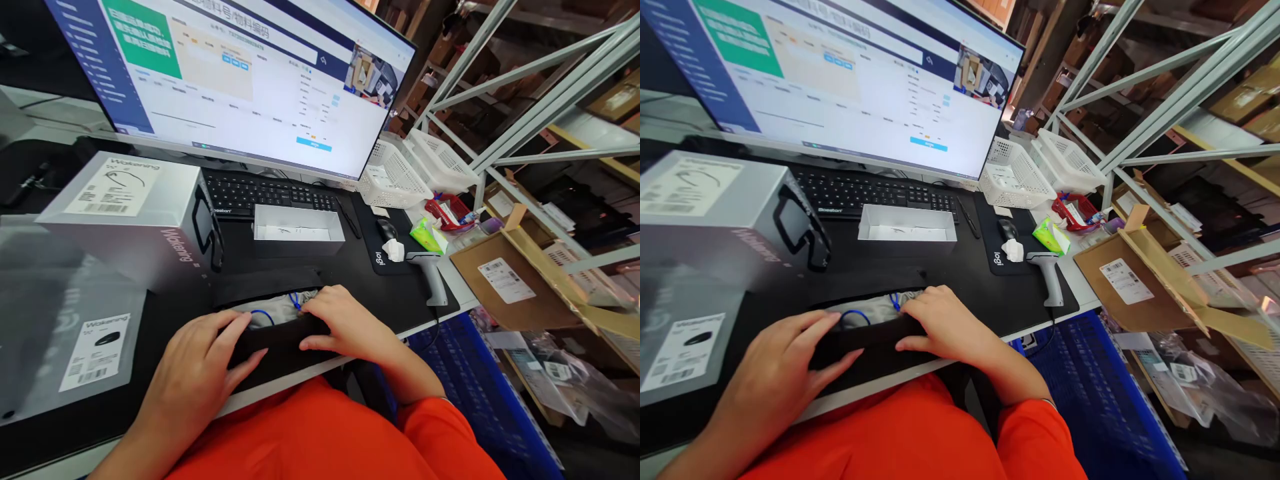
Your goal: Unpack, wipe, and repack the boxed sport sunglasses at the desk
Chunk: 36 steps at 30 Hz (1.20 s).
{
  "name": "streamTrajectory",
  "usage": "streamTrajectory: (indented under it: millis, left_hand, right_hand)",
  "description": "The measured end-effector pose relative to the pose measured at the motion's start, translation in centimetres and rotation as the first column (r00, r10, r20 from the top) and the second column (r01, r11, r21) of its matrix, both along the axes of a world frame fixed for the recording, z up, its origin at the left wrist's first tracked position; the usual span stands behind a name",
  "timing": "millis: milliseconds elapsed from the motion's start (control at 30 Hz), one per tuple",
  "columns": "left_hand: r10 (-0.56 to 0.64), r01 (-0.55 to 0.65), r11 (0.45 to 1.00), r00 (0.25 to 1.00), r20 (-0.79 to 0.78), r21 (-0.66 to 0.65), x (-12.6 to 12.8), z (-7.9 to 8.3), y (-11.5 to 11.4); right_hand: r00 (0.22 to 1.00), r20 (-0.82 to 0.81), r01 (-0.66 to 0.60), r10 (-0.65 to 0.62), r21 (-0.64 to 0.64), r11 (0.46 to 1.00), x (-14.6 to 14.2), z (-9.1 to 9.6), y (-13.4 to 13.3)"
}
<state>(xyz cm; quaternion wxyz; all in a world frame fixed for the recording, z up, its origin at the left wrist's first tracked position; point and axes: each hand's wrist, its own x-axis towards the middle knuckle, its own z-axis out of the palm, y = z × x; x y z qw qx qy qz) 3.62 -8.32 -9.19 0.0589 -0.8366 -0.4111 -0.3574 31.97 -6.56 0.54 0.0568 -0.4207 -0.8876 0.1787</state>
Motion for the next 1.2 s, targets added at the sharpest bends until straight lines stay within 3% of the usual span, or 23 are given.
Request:
streamTrajectory:
  millis: [100, 200, 267, 367, 467, 533, 667, 800, 900, 1000, 1100, 1200]
  left_hand:
    - [-0.064, 0.064, 0.995, 0.998, 0.01, 0.072, -0.6, 0.9, -0.6]
    - [0.01, -0.014, 0.998, 0.997, 0.079, 0.054, -2.0, 0.8, -1.2]
    - [0.107, -0.1, 0.993, 0.986, 0.132, -0.057, -3.1, -0.1, -1.4]
    - [0.198, -0.144, 0.95, 0.965, 0.174, -0.278, -4.1, -2.2, -1.1]
    - [0.209, -0.142, 0.902, 0.97, 0.126, -0.407, -4.3, -3.9, -0.2]
    - [0.176, -0.115, 0.882, 0.98, 0.093, -0.457, -4.1, -4.1, 0.5]
    - [0.141, -0.086, 0.802, 0.989, 0.048, -0.591, -4.0, -2.3, 2.2]
    - [0.244, -0.213, 0.673, 0.968, -0.059, -0.709, -3.7, 0.6, 3.3]
    - [0.278, -0.252, 0.707, 0.958, -0.068, -0.661, -3.3, 1.8, 3.3]
    - [0.213, -0.167, 0.75, 0.977, -0.005, -0.64, -3.2, 2.2, 3.0]
    - [0.153, -0.074, 0.749, 0.986, 0.063, -0.659, -3.4, 2.2, 2.8]
    - [0.169, -0.04, 0.743, 0.977, 0.131, -0.668, -3.7, 1.6, 2.8]
  right_hand:
    - [0.995, 0.062, -0.074, 0.075, -0.015, 0.997, 0.1, 1.2, 0.4]
    - [0.996, 0.071, -0.051, 0.048, 0.039, 0.998, 0.3, 2.5, 0.3]
    - [0.999, -0.011, -0.039, 0.04, 0.083, 0.996, 0.6, 3.5, 0.1]
    - [0.982, -0.138, -0.114, 0.13, 0.116, 0.987, 0.7, 4.6, 0.0]
    - [0.978, -0.078, -0.183, 0.195, 0.145, 0.972, -0.5, 4.4, 0.6]
    - [0.981, 0.014, -0.195, 0.196, 0.171, 0.966, -2.1, 3.4, 1.3]
    - [0.972, 0.138, -0.22, 0.191, 0.238, 0.946, -5.0, 0.5, 2.6]
    - [0.98, 0.082, -0.197, 0.182, 0.27, 0.942, -5.3, -0.8, 3.5]
    - [0.974, 0.005, -0.221, 0.229, 0.278, 0.935, -4.4, -1.0, 3.9]
    - [0.968, -0.086, -0.207, 0.235, 0.255, 0.944, -3.5, -1.0, 4.1]
    - [0.948, -0.221, -0.177, 0.227, 0.225, 0.958, -3.0, -1.2, 4.3]
    - [0.932, -0.26, -0.197, 0.253, 0.222, 0.955, -2.9, -1.4, 4.5]
